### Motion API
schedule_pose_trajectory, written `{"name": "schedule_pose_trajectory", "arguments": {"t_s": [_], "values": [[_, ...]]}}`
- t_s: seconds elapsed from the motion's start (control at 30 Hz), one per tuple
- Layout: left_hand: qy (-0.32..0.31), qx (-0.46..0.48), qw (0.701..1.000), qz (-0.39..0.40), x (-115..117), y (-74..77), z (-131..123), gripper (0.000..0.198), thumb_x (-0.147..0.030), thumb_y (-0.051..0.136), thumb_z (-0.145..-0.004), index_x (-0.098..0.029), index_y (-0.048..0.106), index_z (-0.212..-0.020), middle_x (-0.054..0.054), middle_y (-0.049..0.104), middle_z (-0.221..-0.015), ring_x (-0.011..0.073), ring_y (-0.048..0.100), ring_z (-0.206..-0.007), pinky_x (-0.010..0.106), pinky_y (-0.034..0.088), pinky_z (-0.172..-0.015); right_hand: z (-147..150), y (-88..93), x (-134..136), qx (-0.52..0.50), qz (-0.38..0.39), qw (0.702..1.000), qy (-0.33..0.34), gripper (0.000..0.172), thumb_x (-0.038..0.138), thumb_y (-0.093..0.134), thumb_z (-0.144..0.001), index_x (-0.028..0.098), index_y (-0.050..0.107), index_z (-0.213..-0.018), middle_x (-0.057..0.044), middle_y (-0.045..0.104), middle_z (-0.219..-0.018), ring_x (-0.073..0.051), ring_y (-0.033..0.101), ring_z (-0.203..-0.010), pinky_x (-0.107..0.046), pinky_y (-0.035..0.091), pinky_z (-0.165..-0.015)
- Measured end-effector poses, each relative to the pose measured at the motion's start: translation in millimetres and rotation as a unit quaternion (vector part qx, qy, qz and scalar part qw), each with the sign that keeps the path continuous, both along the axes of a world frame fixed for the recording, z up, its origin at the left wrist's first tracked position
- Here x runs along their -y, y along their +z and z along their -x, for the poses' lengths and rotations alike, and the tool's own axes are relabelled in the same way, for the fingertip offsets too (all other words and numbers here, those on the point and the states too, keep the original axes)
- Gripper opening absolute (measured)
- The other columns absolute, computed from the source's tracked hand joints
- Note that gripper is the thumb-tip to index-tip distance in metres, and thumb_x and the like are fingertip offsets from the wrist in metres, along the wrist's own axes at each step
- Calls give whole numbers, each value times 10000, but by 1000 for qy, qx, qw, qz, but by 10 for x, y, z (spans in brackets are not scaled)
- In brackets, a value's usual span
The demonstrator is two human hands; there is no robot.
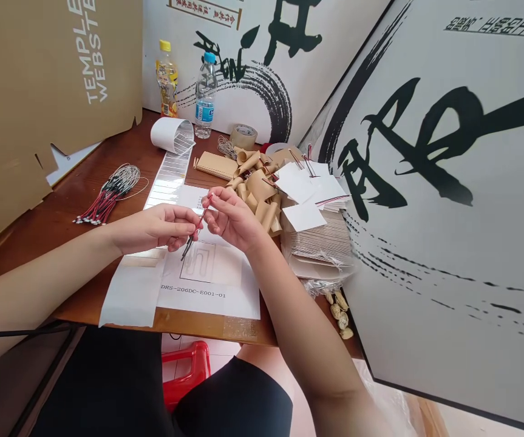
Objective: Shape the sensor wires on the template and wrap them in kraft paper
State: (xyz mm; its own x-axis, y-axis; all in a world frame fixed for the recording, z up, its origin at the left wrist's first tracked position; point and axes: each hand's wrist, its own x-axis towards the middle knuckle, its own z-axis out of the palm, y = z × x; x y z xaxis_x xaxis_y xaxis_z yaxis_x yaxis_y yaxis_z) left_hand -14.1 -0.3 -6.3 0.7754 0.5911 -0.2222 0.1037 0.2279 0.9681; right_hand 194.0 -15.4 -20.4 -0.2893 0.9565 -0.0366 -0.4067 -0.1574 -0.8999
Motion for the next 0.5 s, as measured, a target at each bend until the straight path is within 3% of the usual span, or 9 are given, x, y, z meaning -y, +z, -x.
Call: {"name": "schedule_pose_trajectory", "arguments": {"t_s": [0.27, 0.5], "values": [[11, -10, 1000, 2, 28, 19, -19, 373, -487, 852, -755, -160, 701, -853, 2, 668, -833, 56, 545, -603, 226, 426, -571, 25, 21, 33, 22, -5, 1000, -21, 351, 363, 891, -672, 207, 613, -820, 57, 625, -734, -62, 530, -548, -180, 404, -446], [-2, -13, 1000, 28, 6, -38, -8, 321, -463, 851, -784, -175, 774, -904, 31, 754, -901, 74, 611, -679, 236, 522, -672, 58, 2, 44, 63, -22, 998, -23, 353, 413, 884, -681, 201, 638, -822, 59, 613, -660, -71, 519, -488, -198, 389, -400]]}}
